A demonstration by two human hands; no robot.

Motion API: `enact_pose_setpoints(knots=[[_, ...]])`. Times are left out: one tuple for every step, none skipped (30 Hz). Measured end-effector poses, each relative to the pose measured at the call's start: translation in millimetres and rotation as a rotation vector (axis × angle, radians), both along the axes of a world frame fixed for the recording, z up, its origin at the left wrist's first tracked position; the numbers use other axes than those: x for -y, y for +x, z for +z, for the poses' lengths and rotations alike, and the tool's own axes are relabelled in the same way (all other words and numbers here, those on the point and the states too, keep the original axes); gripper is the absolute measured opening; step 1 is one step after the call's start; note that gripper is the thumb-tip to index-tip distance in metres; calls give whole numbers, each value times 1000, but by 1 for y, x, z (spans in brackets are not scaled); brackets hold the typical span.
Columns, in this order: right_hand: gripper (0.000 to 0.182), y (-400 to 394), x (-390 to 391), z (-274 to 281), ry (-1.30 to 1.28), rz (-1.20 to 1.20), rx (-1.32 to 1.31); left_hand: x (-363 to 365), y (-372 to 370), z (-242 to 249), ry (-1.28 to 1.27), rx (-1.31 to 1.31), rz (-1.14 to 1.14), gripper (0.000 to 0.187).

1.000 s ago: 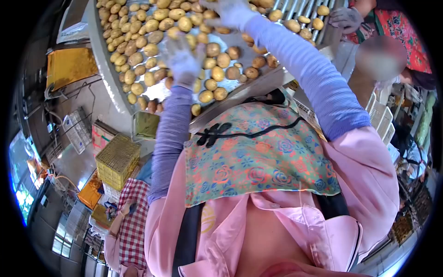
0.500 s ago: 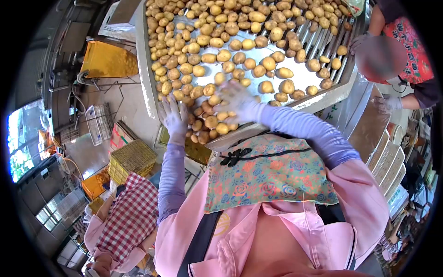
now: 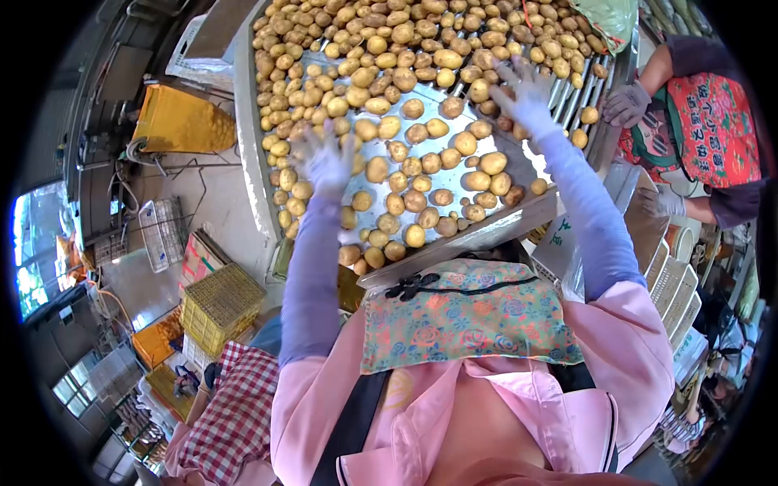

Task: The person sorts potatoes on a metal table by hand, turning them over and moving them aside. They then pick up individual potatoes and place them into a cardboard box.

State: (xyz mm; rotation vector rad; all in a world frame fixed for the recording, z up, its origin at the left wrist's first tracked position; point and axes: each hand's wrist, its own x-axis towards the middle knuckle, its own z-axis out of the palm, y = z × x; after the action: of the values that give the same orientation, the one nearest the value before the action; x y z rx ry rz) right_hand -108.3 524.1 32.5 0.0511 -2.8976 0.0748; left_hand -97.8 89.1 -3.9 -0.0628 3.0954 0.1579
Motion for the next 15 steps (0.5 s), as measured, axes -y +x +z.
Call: enact_pose_setpoints(knots=[[74,-24,-9,-9,-93,-14,214,-30,-15,8,58,37,57,80],[76,-28,10,-7,-15,-35,285,-48,-35,34,373,516,61,81],[78,-29,36,-3,62,-54,357,-75,-19,13,13,-44,-176,82],[77,-31,56,13,80,-58,393,-90,-6,-18,53,-304,-260,82],[77,-25,66,10,66,27,345,-104,6,-4,50,-205,-292,79],[77,-14,74,12,65,158,354,-109,24,11,126,-140,-360,77],[78,-1,79,14,64,285,365,-105,45,27,152,-44,-435,72],[79,12,78,0,-24,340,263,-91,62,25,199,-68,-522,68],[80,24,76,4,13,386,308,-74,78,17,248,-98,-609,64],[82,40,74,3,75,457,271,-56,100,7,294,-139,-574,62],[84,58,75,0,133,522,235,-36,124,3,337,-176,-544,60],[86,76,80,1,77,516,260,-17,144,12,272,-134,-532,60],[89,89,84,-1,23,509,282,2,160,20,209,-96,-521,61],[93,98,86,-15,-10,574,263,19,172,25,136,-29,-497,61],[92,103,96,-7,-4,595,332,36,179,28,61,36,-473,62]])
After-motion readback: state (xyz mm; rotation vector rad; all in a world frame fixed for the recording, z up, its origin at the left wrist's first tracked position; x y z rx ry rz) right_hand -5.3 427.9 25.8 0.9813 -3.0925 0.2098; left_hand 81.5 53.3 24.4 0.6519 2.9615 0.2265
